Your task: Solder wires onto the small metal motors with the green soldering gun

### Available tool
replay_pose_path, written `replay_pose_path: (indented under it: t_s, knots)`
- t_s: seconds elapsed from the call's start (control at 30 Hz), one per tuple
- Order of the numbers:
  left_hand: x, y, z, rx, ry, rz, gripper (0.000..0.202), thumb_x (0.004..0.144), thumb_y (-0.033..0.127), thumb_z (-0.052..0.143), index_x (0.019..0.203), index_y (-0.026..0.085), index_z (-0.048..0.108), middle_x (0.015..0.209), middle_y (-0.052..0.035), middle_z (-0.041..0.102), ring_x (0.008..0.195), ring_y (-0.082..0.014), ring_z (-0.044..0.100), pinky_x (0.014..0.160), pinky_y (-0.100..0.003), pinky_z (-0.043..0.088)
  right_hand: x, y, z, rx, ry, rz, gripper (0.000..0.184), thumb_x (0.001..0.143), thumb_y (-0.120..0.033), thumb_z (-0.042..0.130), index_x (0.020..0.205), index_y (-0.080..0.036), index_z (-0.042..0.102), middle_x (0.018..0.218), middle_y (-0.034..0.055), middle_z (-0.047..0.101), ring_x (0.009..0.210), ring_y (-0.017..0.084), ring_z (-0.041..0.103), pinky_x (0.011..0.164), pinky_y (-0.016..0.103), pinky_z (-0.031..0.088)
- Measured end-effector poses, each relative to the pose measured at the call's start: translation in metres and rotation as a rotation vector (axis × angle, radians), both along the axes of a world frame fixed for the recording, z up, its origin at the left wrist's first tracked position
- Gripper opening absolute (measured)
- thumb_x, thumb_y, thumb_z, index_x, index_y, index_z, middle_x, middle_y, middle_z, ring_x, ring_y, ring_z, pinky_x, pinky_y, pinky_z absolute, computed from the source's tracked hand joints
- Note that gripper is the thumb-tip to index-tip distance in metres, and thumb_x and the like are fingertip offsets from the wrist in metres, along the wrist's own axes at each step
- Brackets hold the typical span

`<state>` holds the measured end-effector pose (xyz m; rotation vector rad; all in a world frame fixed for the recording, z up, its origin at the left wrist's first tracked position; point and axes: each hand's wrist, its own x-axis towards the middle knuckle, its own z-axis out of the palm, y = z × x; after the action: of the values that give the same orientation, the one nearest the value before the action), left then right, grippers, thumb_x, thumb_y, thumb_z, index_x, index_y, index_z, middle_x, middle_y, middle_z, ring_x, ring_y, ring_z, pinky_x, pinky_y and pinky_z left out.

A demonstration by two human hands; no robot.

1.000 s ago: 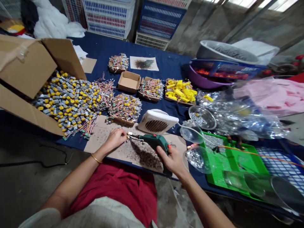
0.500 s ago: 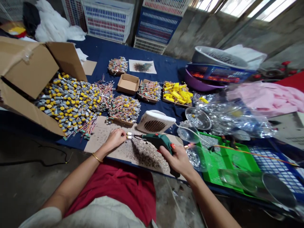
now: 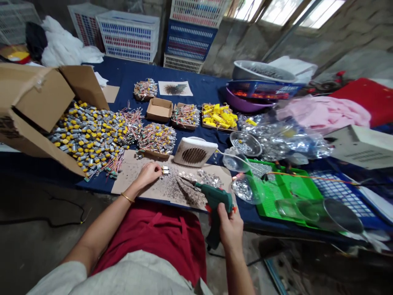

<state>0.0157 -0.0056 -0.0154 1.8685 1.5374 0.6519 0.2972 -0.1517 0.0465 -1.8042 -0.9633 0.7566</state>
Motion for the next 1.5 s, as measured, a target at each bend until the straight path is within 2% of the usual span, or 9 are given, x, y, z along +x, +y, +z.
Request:
replay_pose_path:
  t_s: [0.2,0.43,0.6,0.73,1.0,1.1,1.23,1.37,1.5]
  knots:
    - [-0.001,0.002,-0.004,-0.016,0.006,-0.003,0.015,0.077,0.021,0.054,0.074,0.016,0.068,0.075,-0.0024,0.068,0.072,-0.0148,0.058,0.069,-0.024,0.041,-0.016,-0.013,-0.009,-0.12,0.279,-0.117,0.055,0.065,-0.072,0.065,0.063,-0.017,0.06,0.049,0.0062,0.062,0.039,0.02,0.057,0.037,0.029,0.045]
    - [-0.003,0.002,0.002,-0.043,-0.004,-0.041,0.016,0.079,0.021,0.052,0.077,0.015,0.068,0.074,-0.0023,0.067,0.072,-0.015,0.059,0.07,-0.024,0.043,-0.023,-0.014,-0.007,-0.105,0.329,-0.127,0.06,0.06,-0.075,0.066,0.065,-0.016,0.06,0.047,0.0055,0.062,0.038,0.02,0.057,0.035,0.028,0.044]
    - [-0.011,-0.001,0.019,-0.009,0.143,-0.146,0.036,0.073,0.033,0.068,0.105,0.018,0.063,0.104,-0.0081,0.063,0.099,-0.0231,0.056,0.088,-0.033,0.043,-0.019,-0.016,-0.012,-0.117,0.392,-0.162,0.061,0.062,-0.076,0.065,0.066,-0.015,0.061,0.048,0.0057,0.062,0.039,0.019,0.057,0.038,0.029,0.046]
    - [-0.007,0.001,0.027,-0.04,0.329,-0.209,0.018,0.073,0.031,0.069,0.084,0.018,0.064,0.096,-0.008,0.063,0.1,-0.0256,0.054,0.092,-0.037,0.039,-0.017,-0.019,-0.017,-0.104,0.444,-0.193,0.062,0.062,-0.076,0.065,0.069,-0.014,0.061,0.048,0.0052,0.061,0.037,0.018,0.055,0.038,0.028,0.046]
    - [0.013,-0.004,0.019,-0.095,-0.045,-0.132,0.01,0.075,0.022,0.059,0.068,0.015,0.058,0.065,0.001,0.06,0.063,-0.0132,0.054,0.061,-0.023,0.038,-0.009,-0.015,-0.018,-0.148,0.533,-0.128,0.065,0.064,-0.076,0.064,0.068,-0.011,0.063,0.049,0.0074,0.062,0.039,0.018,0.055,0.038,0.029,0.046]
    - [0.01,-0.003,0.028,-0.192,-0.281,-0.06,0.013,0.073,0.025,0.062,0.068,0.015,0.056,0.061,0.0017,0.058,0.058,-0.0109,0.053,0.056,-0.021,0.038,0.0,-0.011,-0.017,-0.179,0.537,-0.127,0.064,0.062,-0.076,0.064,0.066,-0.012,0.064,0.05,0.0094,0.063,0.04,0.02,0.057,0.038,0.031,0.047]
    - [-0.013,0.035,0.07,-0.074,-0.386,-0.017,0.016,0.072,0.029,0.063,0.071,0.014,0.058,0.065,0.0008,0.06,0.058,-0.0097,0.052,0.055,-0.02,0.038,0.01,-0.004,-0.015,-0.158,0.554,-0.143,0.059,0.058,-0.075,0.067,0.061,-0.016,0.062,0.048,0.0097,0.062,0.039,0.022,0.057,0.036,0.032,0.047]
    - [-0.025,0.113,0.112,0.171,-0.137,-0.041,0.011,0.071,0.025,0.06,0.068,0.014,0.058,0.062,0.0024,0.057,0.058,-0.0098,0.049,0.055,-0.02,0.038,0.013,0.004,-0.008,-0.141,0.574,-0.146,0.057,0.057,-0.073,0.069,0.062,-0.016,0.062,0.05,0.0096,0.062,0.04,0.023,0.058,0.036,0.032,0.046]
    - [-0.021,0.166,0.122,0.129,0.116,-0.098,0.006,0.068,0.018,0.059,0.066,0.014,0.062,0.059,0.001,0.06,0.057,-0.0119,0.052,0.058,-0.022,0.041,0.016,0.005,-0.008,-0.06,0.507,-0.14,0.056,0.063,-0.071,0.067,0.063,-0.015,0.063,0.049,0.009,0.062,0.037,0.022,0.056,0.035,0.033,0.048]
